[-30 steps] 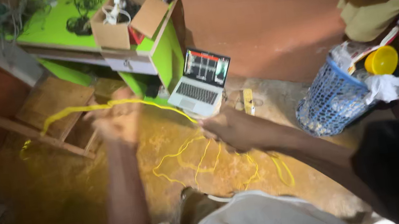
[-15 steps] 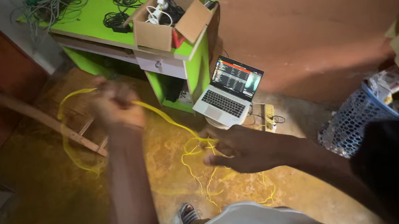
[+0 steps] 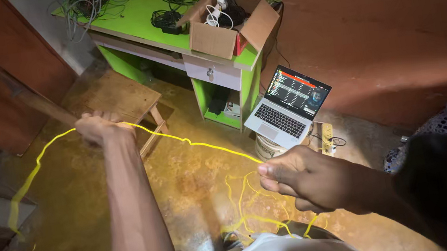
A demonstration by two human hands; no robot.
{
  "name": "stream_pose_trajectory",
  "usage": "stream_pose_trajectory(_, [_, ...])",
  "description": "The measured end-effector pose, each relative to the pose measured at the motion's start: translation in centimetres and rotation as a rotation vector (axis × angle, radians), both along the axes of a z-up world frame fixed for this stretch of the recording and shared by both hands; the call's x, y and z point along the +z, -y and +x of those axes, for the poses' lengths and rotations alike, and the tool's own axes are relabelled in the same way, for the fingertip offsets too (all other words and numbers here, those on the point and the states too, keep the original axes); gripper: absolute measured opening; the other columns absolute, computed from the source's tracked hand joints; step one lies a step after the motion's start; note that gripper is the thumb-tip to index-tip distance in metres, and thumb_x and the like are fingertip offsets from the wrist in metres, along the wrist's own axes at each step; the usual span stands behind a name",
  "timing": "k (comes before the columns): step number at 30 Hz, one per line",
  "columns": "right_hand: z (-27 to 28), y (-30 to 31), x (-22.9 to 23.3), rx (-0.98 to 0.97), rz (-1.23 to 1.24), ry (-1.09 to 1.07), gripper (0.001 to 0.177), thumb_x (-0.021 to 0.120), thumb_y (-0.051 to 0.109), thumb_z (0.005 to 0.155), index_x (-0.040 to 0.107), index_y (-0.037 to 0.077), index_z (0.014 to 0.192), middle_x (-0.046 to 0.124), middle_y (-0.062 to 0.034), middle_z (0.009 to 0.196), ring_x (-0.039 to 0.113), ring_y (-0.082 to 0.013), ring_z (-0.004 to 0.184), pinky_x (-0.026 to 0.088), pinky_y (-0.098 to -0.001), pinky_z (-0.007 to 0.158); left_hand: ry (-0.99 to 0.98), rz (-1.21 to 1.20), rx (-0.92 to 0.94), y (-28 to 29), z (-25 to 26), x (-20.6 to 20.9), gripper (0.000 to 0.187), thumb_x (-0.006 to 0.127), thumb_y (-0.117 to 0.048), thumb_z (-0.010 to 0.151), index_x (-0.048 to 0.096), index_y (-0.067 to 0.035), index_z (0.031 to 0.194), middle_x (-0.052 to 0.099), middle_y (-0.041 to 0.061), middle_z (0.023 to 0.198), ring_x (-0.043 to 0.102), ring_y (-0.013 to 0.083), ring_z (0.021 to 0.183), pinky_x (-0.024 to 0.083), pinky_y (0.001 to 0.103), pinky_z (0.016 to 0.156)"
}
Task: The person organizes a black power cable and a yellow extension cord. They coil the black cable and place it on a green desk, then untangle and coil the yellow cord by hand.
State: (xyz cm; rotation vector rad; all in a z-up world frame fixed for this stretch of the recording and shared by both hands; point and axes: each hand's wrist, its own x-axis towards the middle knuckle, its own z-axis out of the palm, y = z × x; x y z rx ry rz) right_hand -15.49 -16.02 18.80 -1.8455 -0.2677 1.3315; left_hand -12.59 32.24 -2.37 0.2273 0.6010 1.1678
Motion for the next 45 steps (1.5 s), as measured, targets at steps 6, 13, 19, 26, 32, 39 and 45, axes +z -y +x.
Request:
stream_pose_trajectory(6, [2.3,-1.0,-0.1,0.029,0.178,-0.088,0.037,0.041,0.041,0.102,0.057,0.01,0.087,0.029,0.0051,0.055,0.026,-0.008,0.042,0.02,-0.0266,0.037,-0.007,0.154,-0.409,1.0,2.2,5.9,0.023,0.041,-0.016,0.1,0.062,-0.011,0.092,0.039,-0.001,0.067,0.027,0.0105,0.052,0.022,0.027,0.044])
stream_pose_trajectory(13, [6.6,-4.7,-1.5,0.067,0.285,-0.343,0.044,0.038,0.047,0.107,0.042,0.014,0.077,0.023,0.0071,0.055,0.02,-0.0061,0.042,0.015,-0.0258,0.036,0.149,0.196,-0.678,14.3,2.3,12.8,0.016,0.043,-0.011,0.093,0.054,-0.014,0.083,0.036,-0.003,0.058,0.025,0.0089,0.044,0.019,0.025,0.038])
stream_pose_trajectory(19, [7.4,-4.5,-0.1,0.116,0.207,-0.228,0.044,0.044,0.048,0.104,0.038,0.018,0.073,0.019,0.0097,0.053,0.014,-0.0052,0.04,0.01,-0.0267,0.034,0.174,0.044,-0.497,10.3,3.2,14.9,0.014,0.04,-0.007,0.087,0.046,-0.014,0.077,0.03,-0.004,0.054,0.019,0.0087,0.04,0.012,0.025,0.035])
stream_pose_trajectory(26, [11.3,-1.8,0.3,0.298,0.416,-0.018,0.033,0.046,0.039,0.105,0.052,0.012,0.087,0.032,0.007,0.057,0.027,-0.0061,0.045,0.025,-0.0258,0.039,0.274,0.165,-0.443,9.5,5.5,18.2,0.019,0.034,-0.009,0.09,0.049,-0.007,0.08,0.035,0.0,0.059,0.024,0.0111,0.047,0.016,0.028,0.043])
stream_pose_trajectory(32, [12.7,-0.8,-1.6,0.554,0.685,0.184,0.038,0.039,0.04,0.113,0.046,0.011,0.089,0.038,0.0077,0.07,0.041,-0.0058,0.06,0.044,-0.0246,0.052,0.347,0.325,-0.339,1.1,4.0,20.6,0.023,0.039,-0.016,0.093,0.048,-0.006,0.075,0.03,0.001,0.053,0.018,0.011,0.042,0.012,0.03,0.037])
stream_pose_trajectory(39, [8.2,0.6,-1.3,0.419,0.172,0.023,0.04,0.042,0.041,0.106,0.046,0.014,0.076,0.033,0.0067,0.057,0.031,-0.0069,0.046,0.025,-0.0253,0.039,0.127,0.167,0.016,-2.1,1.6,12.2,0.022,0.039,-0.021,0.092,0.052,-0.009,0.079,0.029,-0.001,0.059,0.017,0.0128,0.046,0.013,0.031,0.041])
stream_pose_trajectory(45, [4.8,1.8,2.0,0.401,0.179,-0.249,0.042,0.043,0.045,0.107,0.042,0.018,0.076,0.023,0.0091,0.054,0.02,-0.0043,0.042,0.016,-0.0233,0.035,0.065,0.339,-0.025,-4.6,0.8,9.1,0.013,0.044,-0.023,0.094,0.039,-0.017,0.083,0.025,-0.005,0.064,0.024,0.0143,0.054,0.016,0.032,0.043])
